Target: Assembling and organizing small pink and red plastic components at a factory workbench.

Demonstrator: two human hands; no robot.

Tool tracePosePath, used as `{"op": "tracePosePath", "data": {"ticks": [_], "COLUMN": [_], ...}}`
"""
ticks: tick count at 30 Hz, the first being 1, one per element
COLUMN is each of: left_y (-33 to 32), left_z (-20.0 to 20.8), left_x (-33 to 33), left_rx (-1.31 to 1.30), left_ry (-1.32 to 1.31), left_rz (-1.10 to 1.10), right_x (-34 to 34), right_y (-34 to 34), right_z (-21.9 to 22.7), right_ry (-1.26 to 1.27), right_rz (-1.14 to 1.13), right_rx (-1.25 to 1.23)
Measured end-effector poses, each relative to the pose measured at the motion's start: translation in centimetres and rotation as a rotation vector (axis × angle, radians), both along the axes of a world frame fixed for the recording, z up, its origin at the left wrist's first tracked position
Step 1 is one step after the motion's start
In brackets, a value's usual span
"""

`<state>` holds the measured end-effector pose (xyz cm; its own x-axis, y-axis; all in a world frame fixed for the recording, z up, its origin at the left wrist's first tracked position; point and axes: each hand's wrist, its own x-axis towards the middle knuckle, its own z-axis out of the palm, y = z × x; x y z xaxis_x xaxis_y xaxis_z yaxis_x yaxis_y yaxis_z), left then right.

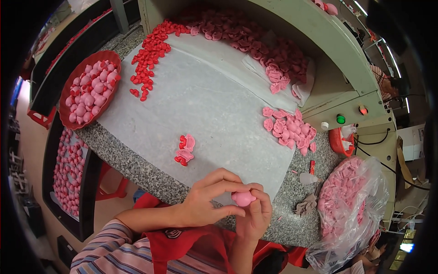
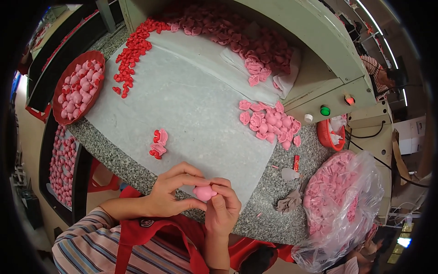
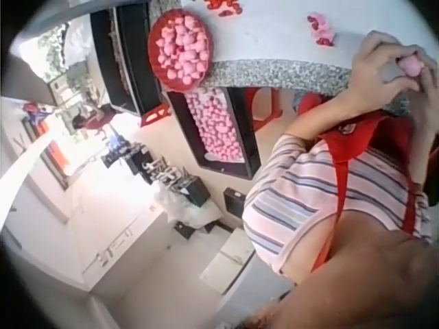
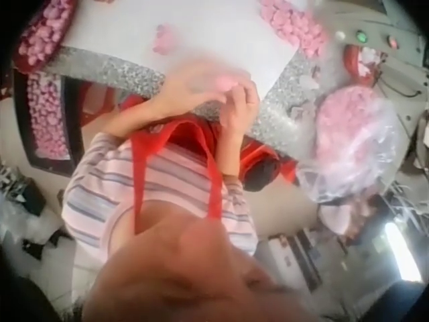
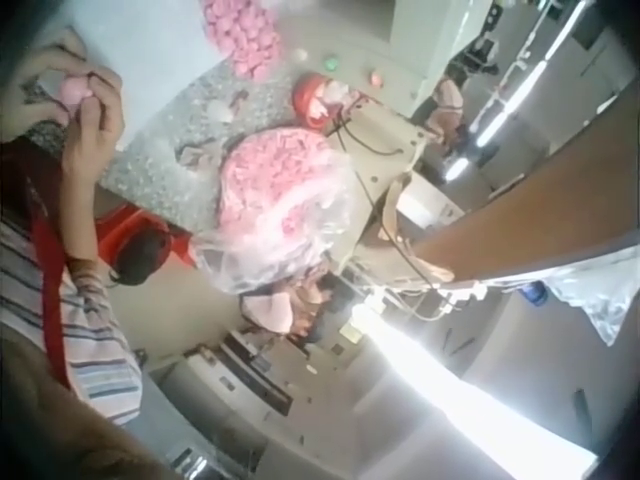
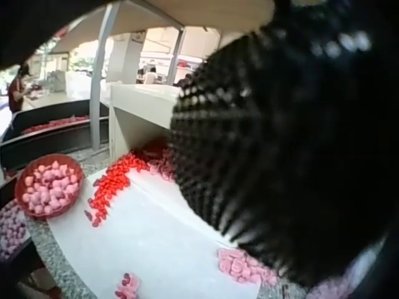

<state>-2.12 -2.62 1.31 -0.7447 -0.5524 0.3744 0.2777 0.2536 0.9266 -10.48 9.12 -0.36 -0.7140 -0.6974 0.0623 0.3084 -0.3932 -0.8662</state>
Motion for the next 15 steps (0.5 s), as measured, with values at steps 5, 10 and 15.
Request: {"op": "tracePosePath", "data": {"ticks": [5,10,15], "left_y": [0.2,0.24,0.32], "left_z": [-0.39,-0.64,-0.99], "left_x": [-0.09,-0.06,-0.52], "left_rx": [0.066,-0.01,-0.121], "left_ry": [0.002,0.017,-0.014], "left_rz": [0.0,0.036,0.087], "right_x": [0.18,0.37,0.7], "right_y": [-0.58,-0.85,-0.88], "right_z": [0.33,0.02,-0.34], "right_ry": [-0.134,-0.128,-0.218], "right_rz": [0.018,0.03,-0.009], "right_rx": [-0.088,-0.131,-0.113]}}
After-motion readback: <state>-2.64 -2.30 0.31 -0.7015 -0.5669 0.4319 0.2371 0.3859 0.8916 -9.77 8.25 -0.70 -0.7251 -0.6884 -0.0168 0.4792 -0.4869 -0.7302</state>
